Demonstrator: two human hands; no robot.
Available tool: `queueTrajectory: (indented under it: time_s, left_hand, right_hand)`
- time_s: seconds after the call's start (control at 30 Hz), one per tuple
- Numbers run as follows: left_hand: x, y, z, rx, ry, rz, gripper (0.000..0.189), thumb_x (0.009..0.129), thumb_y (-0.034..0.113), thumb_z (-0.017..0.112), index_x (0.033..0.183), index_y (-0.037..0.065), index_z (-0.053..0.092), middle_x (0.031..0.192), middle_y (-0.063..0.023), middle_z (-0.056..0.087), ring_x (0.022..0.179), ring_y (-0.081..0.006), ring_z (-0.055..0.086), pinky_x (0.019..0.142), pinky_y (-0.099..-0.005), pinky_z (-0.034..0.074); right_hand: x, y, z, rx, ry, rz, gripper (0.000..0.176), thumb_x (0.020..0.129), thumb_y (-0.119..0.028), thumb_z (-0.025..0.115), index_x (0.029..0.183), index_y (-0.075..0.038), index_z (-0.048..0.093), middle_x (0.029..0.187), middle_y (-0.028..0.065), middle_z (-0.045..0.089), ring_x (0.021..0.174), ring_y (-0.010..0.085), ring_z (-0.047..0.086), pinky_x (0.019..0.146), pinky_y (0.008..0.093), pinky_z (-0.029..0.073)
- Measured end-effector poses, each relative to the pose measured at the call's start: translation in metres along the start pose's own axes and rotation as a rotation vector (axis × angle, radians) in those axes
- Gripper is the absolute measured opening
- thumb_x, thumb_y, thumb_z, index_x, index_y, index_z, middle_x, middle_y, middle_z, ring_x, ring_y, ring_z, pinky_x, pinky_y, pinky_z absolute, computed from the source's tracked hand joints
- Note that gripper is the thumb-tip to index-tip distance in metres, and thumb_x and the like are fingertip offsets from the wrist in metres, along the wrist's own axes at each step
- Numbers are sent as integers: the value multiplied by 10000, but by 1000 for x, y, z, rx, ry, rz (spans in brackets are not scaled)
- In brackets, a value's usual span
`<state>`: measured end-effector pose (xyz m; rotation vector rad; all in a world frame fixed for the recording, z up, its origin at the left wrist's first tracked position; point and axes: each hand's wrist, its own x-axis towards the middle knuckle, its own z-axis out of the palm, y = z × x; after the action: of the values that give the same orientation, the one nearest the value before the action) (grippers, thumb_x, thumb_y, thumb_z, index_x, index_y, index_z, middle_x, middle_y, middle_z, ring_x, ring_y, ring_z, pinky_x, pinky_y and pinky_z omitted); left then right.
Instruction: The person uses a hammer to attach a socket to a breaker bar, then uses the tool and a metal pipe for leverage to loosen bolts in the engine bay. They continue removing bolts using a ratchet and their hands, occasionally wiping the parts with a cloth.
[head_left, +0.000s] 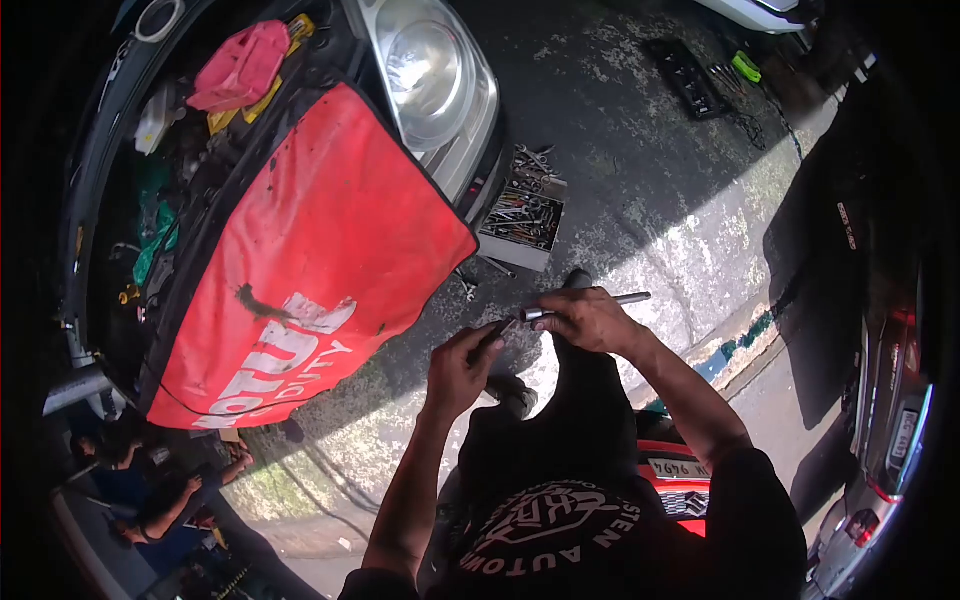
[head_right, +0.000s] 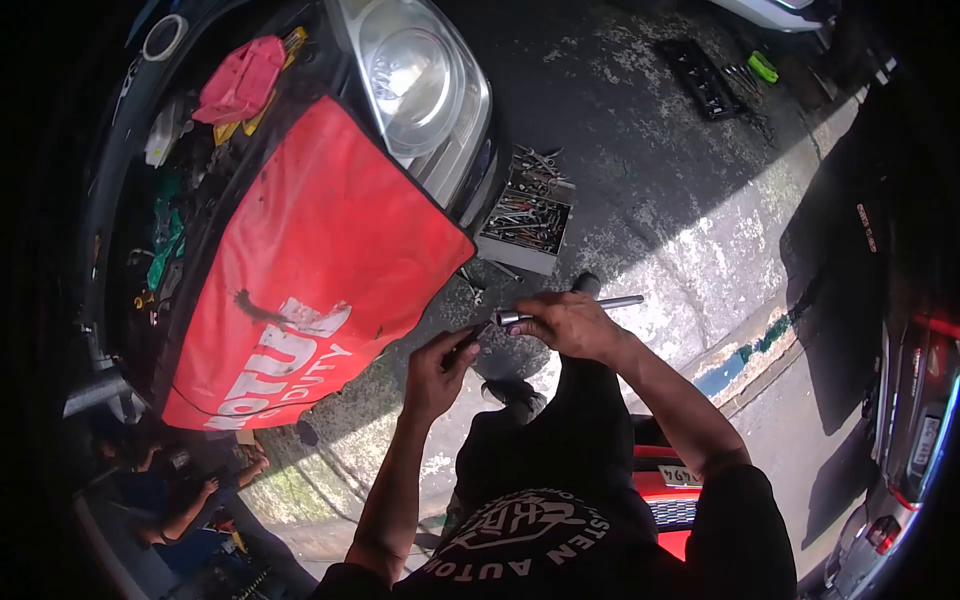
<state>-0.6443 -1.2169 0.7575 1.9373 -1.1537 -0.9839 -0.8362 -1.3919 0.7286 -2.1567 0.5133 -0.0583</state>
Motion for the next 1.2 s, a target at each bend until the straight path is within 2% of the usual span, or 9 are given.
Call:
queueTrajectory:
  time_s: [0.13, 0.3, 0.4, 0.5, 0.53, 0.57, 0.73, 1.0, 1.2]
  left_hand:
    - [-133, -19, -68, 96, 248, 99, 243, 930, 167, 731, 1144, 51, 724, 789, -120, 642, 619, -226, 626, 587, -350, 487]
    - [-296, -29, -155, 285, 352, 100, 262, 932, 250, 733, 1095, 45, 743, 768, -124, 661, 555, -240, 584, 552, -371, 464]
    - [-370, -26, -190, 20, 300, -168, 232, 922, 235, 738, 1057, 48, 762, 842, -155, 716, 622, -290, 653, 587, -391, 497]
    - [-423, -49, -196, -168, 378, -305, 240, 951, 239, 724, 1040, 19, 761, 723, -133, 671, 571, -143, 524, 552, -332, 436]
    - [-437, -54, -199, -215, 395, -353, 241, 956, 237, 720, 1042, 16, 760, 695, -121, 654, 572, -116, 495, 546, -320, 424]
    - [-449, -64, -199, -315, 416, -362, 285, 970, 266, 713, 1071, 4, 760, 648, 12, 562, 591, -56, 427, 515, -280, 353]
    - [-479, -106, -220, -525, 472, -492, 347, 974, 325, 705, 1091, 3, 758, 631, 38, 524, 579, -54, 408, 513, -268, 334]
    - [-482, -176, -344, -353, 450, -646, 313, 980, 291, 695, 1085, 2, 751, 708, -105, 667, 622, -81, 498, 567, -307, 437]
    - [-499, -227, -426, -545, 516, -639, 330, 988, 294, 678, 1085, -13, 751, 785, -114, 731, 694, -104, 609, 637, -307, 495]
  right_hand:
    - [6, -117, 64, -212, -111, -234, 415, 931, -391, 674, 1227, -99, 671, 1135, 148, 712, 1038, 367, 681, 859, 427, 553]
    - [15, -265, 132, -401, -316, -587, 328, 897, -382, 702, 1075, -110, 664, 870, 86, 655, 796, 330, 686, 684, 438, 539]
    - [21, -321, 175, -455, -281, -886, 336, 859, -419, 725, 1005, -125, 653, 750, 65, 573, 702, 292, 677, 620, 434, 526]
    - [29, -363, 213, -478, -311, -1055, 339, 861, -450, 721, 974, -137, 653, 722, 55, 538, 630, 259, 664, 569, 410, 534]
    - [33, -375, 223, -498, -340, -1091, 340, 865, -456, 718, 971, -139, 654, 722, 54, 539, 618, 255, 662, 559, 406, 536]
    - [40, -386, 233, -483, -361, -1136, 341, 874, -468, 709, 961, -143, 654, 722, 47, 537, 597, 247, 659, 525, 398, 533]
    - [83, -419, 292, -430, -505, -1238, 328, 911, -448, 676, 942, -125, 630, 704, 64, 561, 593, 273, 671, 508, 413, 527]
    - [202, -481, 387, -269, -612, -1269, 285, 912, -398, 689, 915, -126, 605, 667, 56, 535, 560, 263, 663, 479, 410, 508]
    - [263, -543, 455, -189, -606, -1285, 335, 824, -378, 785, 1009, -116, 689, 697, 39, 550, 590, 224, 665, 490, 373, 493]
